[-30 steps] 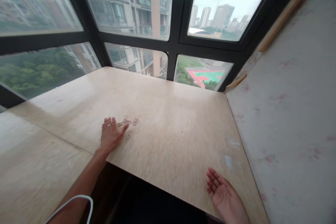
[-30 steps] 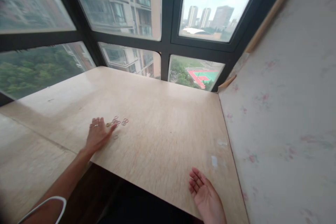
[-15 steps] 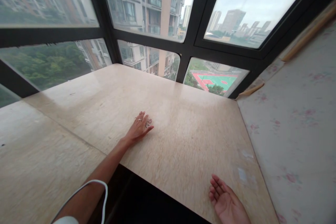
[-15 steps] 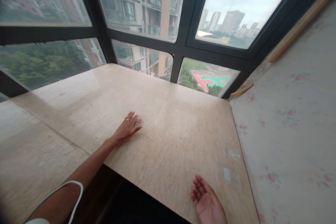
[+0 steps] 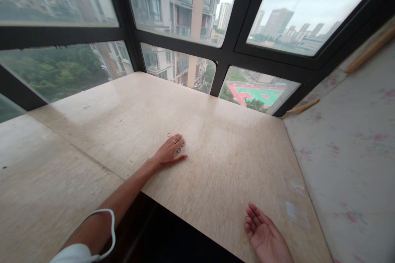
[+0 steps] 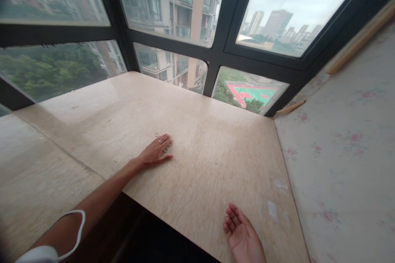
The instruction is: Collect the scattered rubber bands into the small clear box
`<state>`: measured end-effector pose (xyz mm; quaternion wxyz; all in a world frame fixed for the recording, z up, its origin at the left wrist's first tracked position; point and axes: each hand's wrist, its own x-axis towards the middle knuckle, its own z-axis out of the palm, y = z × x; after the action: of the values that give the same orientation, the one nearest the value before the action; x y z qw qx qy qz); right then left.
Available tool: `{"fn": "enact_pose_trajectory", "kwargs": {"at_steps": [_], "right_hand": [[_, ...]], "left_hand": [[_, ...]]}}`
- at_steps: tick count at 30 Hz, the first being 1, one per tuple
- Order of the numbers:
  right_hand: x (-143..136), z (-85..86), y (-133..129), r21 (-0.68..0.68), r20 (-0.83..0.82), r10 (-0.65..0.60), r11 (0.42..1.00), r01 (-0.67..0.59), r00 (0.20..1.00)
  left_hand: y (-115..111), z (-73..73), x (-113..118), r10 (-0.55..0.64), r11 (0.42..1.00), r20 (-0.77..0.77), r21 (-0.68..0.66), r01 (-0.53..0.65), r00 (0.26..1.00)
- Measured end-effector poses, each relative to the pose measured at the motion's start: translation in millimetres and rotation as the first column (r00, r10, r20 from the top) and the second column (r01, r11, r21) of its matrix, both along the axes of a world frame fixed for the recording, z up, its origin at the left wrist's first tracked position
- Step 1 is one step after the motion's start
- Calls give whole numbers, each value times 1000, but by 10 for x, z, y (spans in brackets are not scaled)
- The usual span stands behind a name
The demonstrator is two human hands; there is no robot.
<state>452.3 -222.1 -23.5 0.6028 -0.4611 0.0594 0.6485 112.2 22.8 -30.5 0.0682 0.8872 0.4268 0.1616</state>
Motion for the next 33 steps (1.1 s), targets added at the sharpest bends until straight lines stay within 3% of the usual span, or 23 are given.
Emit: {"fn": "enact_pose_trajectory", "kwargs": {"at_steps": [8,18,21,23,26,28,30,33], "right_hand": [[35,-74,-12,-2,-4,-15,1000,15,1000],[-19,12,5,-29,-48,-96,995,95,994],[-26,32,-2,-21,-60,-108,994,107,992],[-24,34,-16,-15,-65,-112,994,111,992],[-20,24,-35,3,-59,-115,993,115,992],[-20,18,-39,14,-54,-116,993,117,992],[-24,16,-36,18,-56,-114,993,115,992],[-30,24,-30,18,-59,-110,994,111,992]], "left_hand": [[17,157,42,-14,993,20,114,11,1000],[177,76,128,66,997,-95,35,-63,993],[214,96,138,121,993,-75,2,-122,990],[241,139,116,231,973,-37,-14,-232,972],[298,234,26,465,884,74,-92,-458,882],[348,299,-56,584,810,194,-205,-549,788],[403,352,-136,682,726,343,-418,-546,646],[477,406,-223,801,586,424,-701,-407,422]]}}
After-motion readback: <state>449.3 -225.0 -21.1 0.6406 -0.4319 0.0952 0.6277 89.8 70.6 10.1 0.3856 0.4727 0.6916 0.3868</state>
